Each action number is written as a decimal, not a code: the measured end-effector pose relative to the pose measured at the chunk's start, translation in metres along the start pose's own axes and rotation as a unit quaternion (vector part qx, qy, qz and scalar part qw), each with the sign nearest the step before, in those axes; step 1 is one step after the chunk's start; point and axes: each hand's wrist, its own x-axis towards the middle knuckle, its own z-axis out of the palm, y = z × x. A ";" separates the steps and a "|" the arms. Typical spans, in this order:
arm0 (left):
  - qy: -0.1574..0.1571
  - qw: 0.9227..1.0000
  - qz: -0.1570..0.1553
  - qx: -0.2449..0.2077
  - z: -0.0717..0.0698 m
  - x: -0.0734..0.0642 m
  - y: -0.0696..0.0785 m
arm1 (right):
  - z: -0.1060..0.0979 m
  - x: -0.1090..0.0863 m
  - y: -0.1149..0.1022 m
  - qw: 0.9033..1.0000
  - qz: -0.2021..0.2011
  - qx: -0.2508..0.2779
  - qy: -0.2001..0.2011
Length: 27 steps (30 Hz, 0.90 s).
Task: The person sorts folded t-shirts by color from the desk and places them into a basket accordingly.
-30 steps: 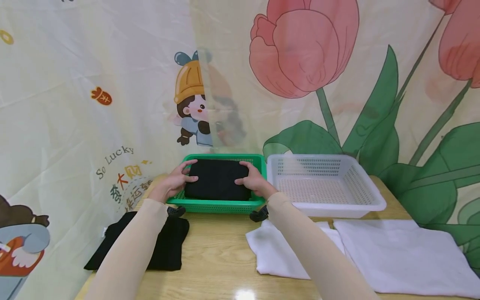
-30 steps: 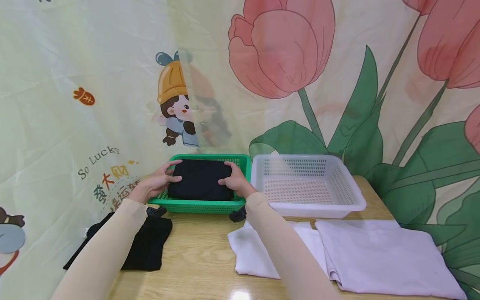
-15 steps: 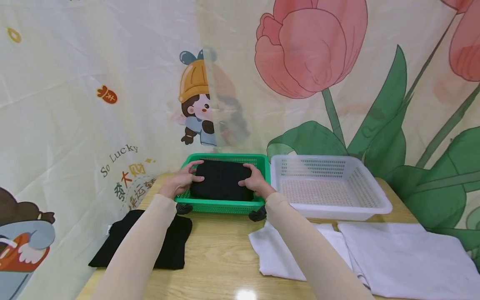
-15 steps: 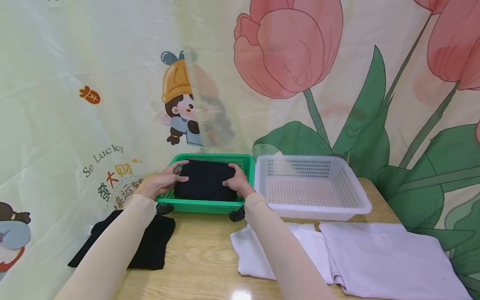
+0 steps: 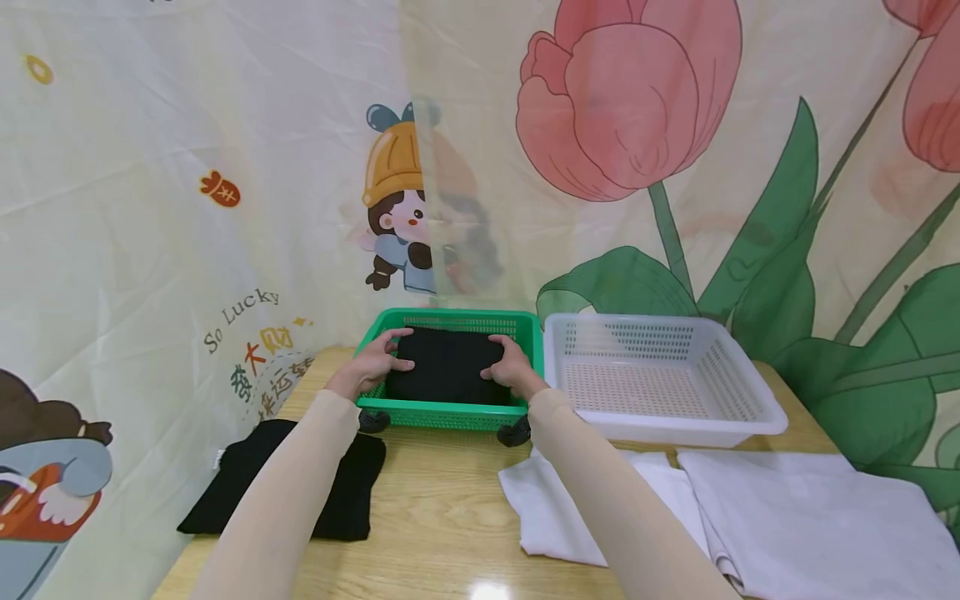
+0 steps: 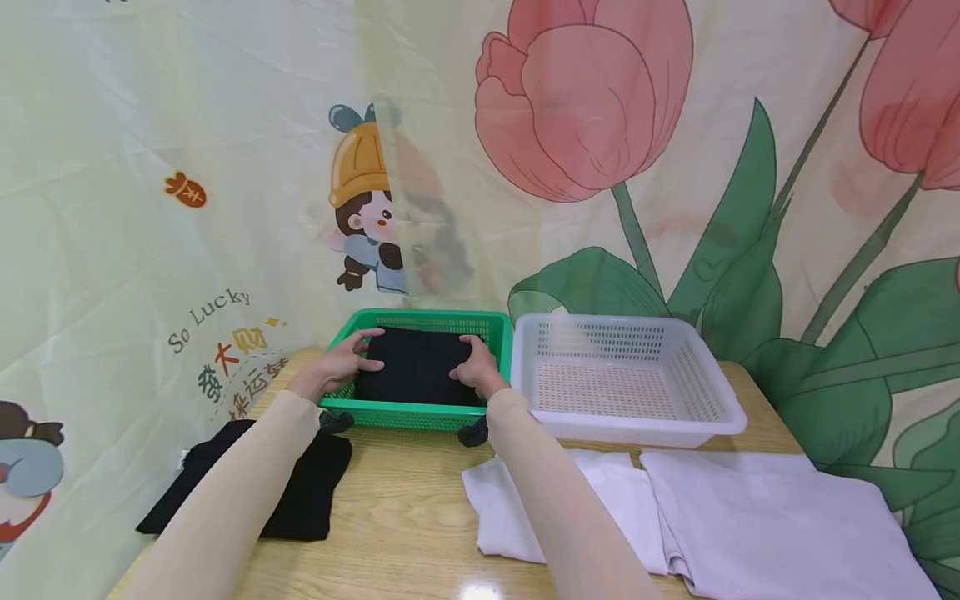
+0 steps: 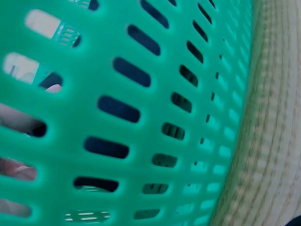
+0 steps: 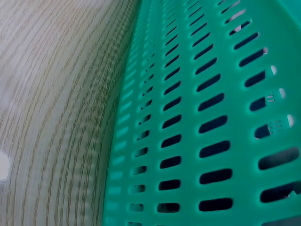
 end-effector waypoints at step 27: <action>-0.039 0.989 0.073 0.124 -0.010 -0.062 0.066 | -0.062 -0.067 -0.051 0.992 -0.050 -0.011 -0.113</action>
